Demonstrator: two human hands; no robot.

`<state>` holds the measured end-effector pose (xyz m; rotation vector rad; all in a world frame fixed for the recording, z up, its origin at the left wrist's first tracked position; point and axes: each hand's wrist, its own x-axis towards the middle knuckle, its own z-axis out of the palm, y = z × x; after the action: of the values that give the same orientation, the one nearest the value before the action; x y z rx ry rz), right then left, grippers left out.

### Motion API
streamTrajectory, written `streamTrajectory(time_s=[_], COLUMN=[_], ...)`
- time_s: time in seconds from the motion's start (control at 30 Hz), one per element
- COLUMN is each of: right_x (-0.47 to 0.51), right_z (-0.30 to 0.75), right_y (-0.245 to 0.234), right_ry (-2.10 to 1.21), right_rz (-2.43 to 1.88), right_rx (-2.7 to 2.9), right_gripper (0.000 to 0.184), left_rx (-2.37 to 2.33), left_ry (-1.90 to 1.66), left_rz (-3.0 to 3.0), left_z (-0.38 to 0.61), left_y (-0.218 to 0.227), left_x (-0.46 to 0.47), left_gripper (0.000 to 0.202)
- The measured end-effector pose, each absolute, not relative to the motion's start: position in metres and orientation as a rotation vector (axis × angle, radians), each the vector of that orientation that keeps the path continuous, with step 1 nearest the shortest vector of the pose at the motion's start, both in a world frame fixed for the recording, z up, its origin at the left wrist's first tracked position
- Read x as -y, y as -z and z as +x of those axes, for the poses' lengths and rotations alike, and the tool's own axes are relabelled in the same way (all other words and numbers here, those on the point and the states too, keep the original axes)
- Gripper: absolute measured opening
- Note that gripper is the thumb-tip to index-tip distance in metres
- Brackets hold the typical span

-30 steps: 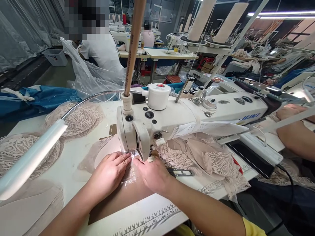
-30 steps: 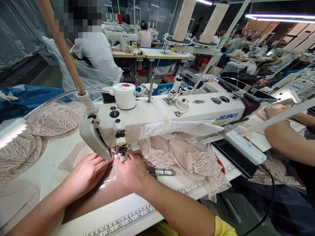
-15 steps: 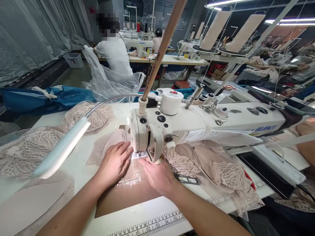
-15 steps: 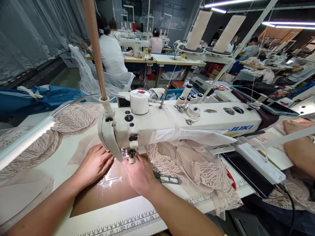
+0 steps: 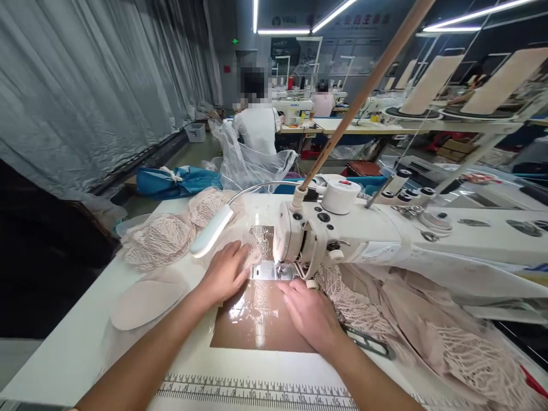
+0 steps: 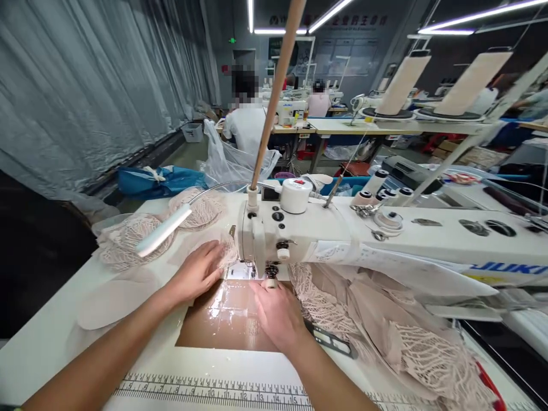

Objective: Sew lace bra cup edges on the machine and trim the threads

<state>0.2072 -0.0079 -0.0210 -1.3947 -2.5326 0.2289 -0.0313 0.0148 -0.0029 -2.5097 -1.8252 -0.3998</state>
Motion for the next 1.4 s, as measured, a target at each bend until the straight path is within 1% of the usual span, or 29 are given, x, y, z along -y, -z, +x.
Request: streamTrajectory(time_s=[0.07, 0.1, 0.17, 0.23, 0.27, 0.3, 0.33, 0.37, 0.4, 0.5, 0.53, 0.6, 0.67, 0.73, 0.8, 0.87, 0.93, 1.0, 1.07, 1.2, 1.33, 1.4], right_x=[0.008, 0.008, 0.009, 0.01, 0.01, 0.01, 0.01, 0.011, 0.011, 0.012, 0.012, 0.013, 0.014, 0.015, 0.016, 0.017, 0.017, 0.017, 0.017, 0.018, 0.016, 0.015], right_z=[0.208, 0.208, 0.208, 0.209, 0.209, 0.209, 0.209, 0.209, 0.209, 0.209, 0.209, 0.21, 0.212, 0.216, 0.219, 0.221, 0.221, 0.22, 0.219, 0.217, 0.215, 0.214], right_y=[0.022, 0.022, 0.023, 0.024, 0.024, 0.024, 0.024, 0.023, 0.023, 0.022, 0.022, 0.022, 0.022, 0.02, 0.019, 0.019, 0.021, 0.023, 0.025, 0.024, 0.018, 0.016], right_ry=[-0.238, -0.236, -0.229, -0.223, -0.227, -0.233, -0.239, -0.247, -0.255, -0.287, -0.308, -0.388, -0.493, -0.571, -0.612, -0.616, -0.559, -0.475, -0.425, -0.409, -0.299, -0.252], right_rz=[-1.376, -1.369, -1.366, -1.372, -1.375, -1.377, -1.378, -1.377, -1.377, -1.374, -1.37, -1.335, -1.243, -1.104, -0.95, -0.819, -0.768, -0.801, -0.843, -0.893, -1.101, -1.227], right_rx=[2.524, 2.519, 2.512, 2.516, 2.521, 2.525, 2.525, 2.522, 2.517, 2.489, 2.464, 2.365, 2.223, 2.123, 2.149, 2.285, 2.438, 2.532, 2.564, 2.585, 2.58, 2.573], right_gripper=[0.034, 0.034, 0.034, 0.035, 0.035, 0.036, 0.036, 0.037, 0.037, 0.037, 0.036, 0.033, 0.027, 0.024, 0.026, 0.022, 0.016, 0.015, 0.018, 0.017, 0.016, 0.019], left_rx=[1.903, 1.968, 2.308, 2.527, 2.582, 2.64, 2.669, 2.668, 2.692, 2.992, 3.079, 3.036, 2.89, 2.722, 2.575, 2.443, 2.351, 2.316, 2.293, 2.19, 2.034, 1.964], left_ry=[0.355, 0.333, 0.171, 0.061, 0.044, 0.056, 0.225, 0.297, 0.42, 1.219, 1.428, 1.657, 1.573, 1.374, 1.205, 1.071, 0.972, 0.921, 0.903, 0.835, 0.749, 0.735], left_rz=[-2.463, -2.418, -2.128, -1.836, -1.766, -1.749, -1.846, -1.906, -1.972, -2.275, -2.363, -2.674, -3.004, -3.119, -3.143, -3.187, -3.222, -3.171, -3.054, -2.87, -2.936, -2.965], left_z=[-0.051, -0.064, -0.098, -0.134, -0.15, -0.163, -0.172, -0.176, -0.175, -0.144, -0.128, -0.094, -0.063, -0.037, -0.016, -0.003, 0.004, 0.004, 0.003, 0.002, 0.007, 0.009], left_y=[-0.021, -0.032, -0.048, -0.051, -0.047, -0.04, -0.032, -0.024, -0.018, -0.013, -0.016, -0.024, -0.028, -0.023, -0.012, -0.001, 0.006, 0.008, 0.008, 0.005, 0.008, 0.01], left_x=[0.002, 0.011, 0.031, 0.05, 0.06, 0.069, 0.079, 0.088, 0.097, 0.115, 0.117, 0.112, 0.097, 0.077, 0.056, 0.039, 0.027, 0.017, 0.01, 0.0, -0.007, -0.011], left_gripper=[0.056, 0.057, 0.053, 0.056, 0.057, 0.054, 0.045, 0.039, 0.037, 0.035, 0.034, 0.035, 0.051, 0.058, 0.05, 0.036, 0.022, 0.014, 0.015, 0.012, 0.009, 0.008])
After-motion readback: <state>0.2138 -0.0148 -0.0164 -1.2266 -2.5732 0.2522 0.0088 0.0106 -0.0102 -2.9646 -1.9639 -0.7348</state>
